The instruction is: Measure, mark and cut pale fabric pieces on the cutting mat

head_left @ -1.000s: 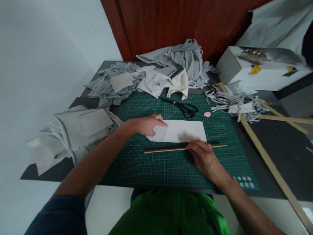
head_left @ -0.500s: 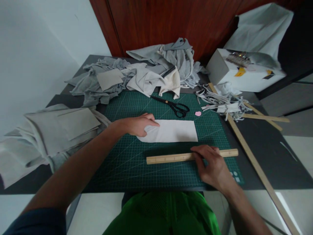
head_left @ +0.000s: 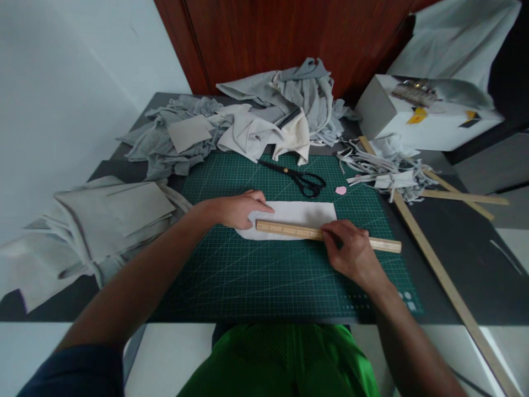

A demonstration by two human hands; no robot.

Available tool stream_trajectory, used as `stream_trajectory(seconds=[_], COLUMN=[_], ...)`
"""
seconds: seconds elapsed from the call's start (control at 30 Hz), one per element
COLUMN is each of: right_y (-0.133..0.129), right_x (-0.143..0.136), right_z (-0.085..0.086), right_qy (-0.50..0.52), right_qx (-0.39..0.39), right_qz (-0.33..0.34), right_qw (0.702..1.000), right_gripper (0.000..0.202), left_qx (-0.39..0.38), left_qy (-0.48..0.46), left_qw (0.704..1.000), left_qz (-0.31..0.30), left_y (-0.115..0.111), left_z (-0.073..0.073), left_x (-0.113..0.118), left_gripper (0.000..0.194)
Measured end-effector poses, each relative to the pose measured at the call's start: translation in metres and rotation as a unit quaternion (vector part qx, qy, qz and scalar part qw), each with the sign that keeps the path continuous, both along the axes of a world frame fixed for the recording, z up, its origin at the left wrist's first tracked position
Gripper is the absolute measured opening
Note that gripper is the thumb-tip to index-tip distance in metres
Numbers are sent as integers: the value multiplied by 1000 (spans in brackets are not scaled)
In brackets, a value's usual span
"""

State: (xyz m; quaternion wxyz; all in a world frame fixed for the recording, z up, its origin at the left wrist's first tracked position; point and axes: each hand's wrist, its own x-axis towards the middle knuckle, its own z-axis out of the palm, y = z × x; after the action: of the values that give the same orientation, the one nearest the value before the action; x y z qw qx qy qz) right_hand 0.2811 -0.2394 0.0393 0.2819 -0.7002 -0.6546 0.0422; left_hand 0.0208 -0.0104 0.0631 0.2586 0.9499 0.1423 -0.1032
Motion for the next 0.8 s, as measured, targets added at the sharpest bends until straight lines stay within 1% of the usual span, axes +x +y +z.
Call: stream_trajectory(seconds=[0.13,0.23,0.3,0.57,0.7,0.8], right_y=[0,-1,-1,7,11,11], right_x=[1,1,-1,-23,-35,-45], right_z=[-6,-10,-10,-5,-6,-9], right_qy=[0,-5,-13,-40,-48,-64], right_qx=[-6,-2,-3,-19,-7,-10], right_qz=[18,35,48,109,132,126], right_qw=[1000,999,999,993,990,990], right_gripper=[14,17,20,28,29,28], left_qx=[0,-4,-5,-13,-22,-24], left_qy=[-7,-2,1,-9,1,9], left_qw=[1000,1000,1000,1000,1000,1000], left_qz=[-2,0,2,0,5,7], left_y=[1,4,5,5,4,5], left_z=[-2,-6,-7,-3,-3,-4], left_x=[1,2,4,3,3,4], left_gripper=[77,80,78,64,66,69])
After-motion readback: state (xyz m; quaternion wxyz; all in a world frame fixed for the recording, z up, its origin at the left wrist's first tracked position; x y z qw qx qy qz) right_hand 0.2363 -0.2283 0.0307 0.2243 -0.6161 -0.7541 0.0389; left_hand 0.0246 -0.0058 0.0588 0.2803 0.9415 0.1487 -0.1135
